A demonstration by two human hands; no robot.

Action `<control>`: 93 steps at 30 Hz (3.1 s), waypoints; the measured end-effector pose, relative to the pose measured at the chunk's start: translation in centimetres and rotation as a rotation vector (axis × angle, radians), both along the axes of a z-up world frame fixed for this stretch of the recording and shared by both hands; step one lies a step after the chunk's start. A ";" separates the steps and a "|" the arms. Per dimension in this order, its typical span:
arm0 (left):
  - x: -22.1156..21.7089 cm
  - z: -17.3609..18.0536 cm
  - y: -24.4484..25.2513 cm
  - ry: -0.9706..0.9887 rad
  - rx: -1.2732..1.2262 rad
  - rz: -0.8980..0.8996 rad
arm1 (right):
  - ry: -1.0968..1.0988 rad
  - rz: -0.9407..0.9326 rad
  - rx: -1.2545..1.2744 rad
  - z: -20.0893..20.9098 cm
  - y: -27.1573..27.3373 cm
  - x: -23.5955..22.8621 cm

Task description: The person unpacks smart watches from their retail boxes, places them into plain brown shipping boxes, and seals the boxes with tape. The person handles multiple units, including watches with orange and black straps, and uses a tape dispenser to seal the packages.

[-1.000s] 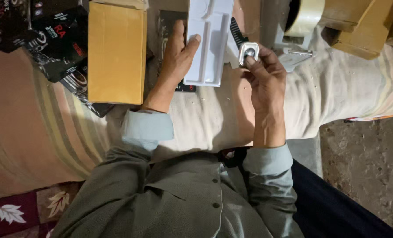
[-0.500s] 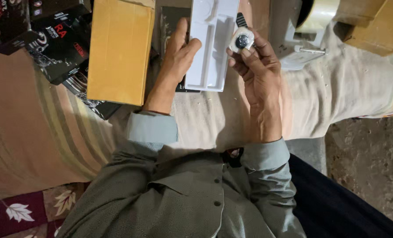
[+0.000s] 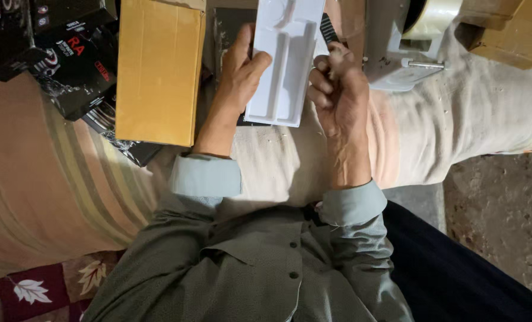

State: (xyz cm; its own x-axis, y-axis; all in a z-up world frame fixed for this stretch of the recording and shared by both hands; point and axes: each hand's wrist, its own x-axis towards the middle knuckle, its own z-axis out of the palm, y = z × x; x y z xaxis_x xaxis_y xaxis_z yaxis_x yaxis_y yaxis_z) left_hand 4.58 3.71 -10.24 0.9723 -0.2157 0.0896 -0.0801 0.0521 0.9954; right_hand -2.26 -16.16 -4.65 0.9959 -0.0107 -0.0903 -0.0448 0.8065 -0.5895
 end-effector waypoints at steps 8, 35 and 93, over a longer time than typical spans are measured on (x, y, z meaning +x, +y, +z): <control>-0.1 -0.1 0.0 -0.005 -0.024 -0.014 | 0.150 -0.080 -0.218 0.3 -0.4 -0.3; 0.0 -0.1 0.0 -0.002 0.061 -0.011 | -0.079 0.129 0.419 -3.0 -1.9 0.5; -0.3 1.2 -0.1 -0.010 -0.115 -0.103 | -0.210 0.032 -0.067 0.9 -2.1 0.2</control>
State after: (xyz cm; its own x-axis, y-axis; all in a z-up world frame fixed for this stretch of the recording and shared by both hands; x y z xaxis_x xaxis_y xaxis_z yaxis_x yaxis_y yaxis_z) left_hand 4.27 3.58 -9.02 0.9445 -0.3018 0.1295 -0.0788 0.1744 0.9815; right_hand -2.03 -18.25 -3.79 0.9926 0.0226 0.1190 0.0594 0.7653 -0.6409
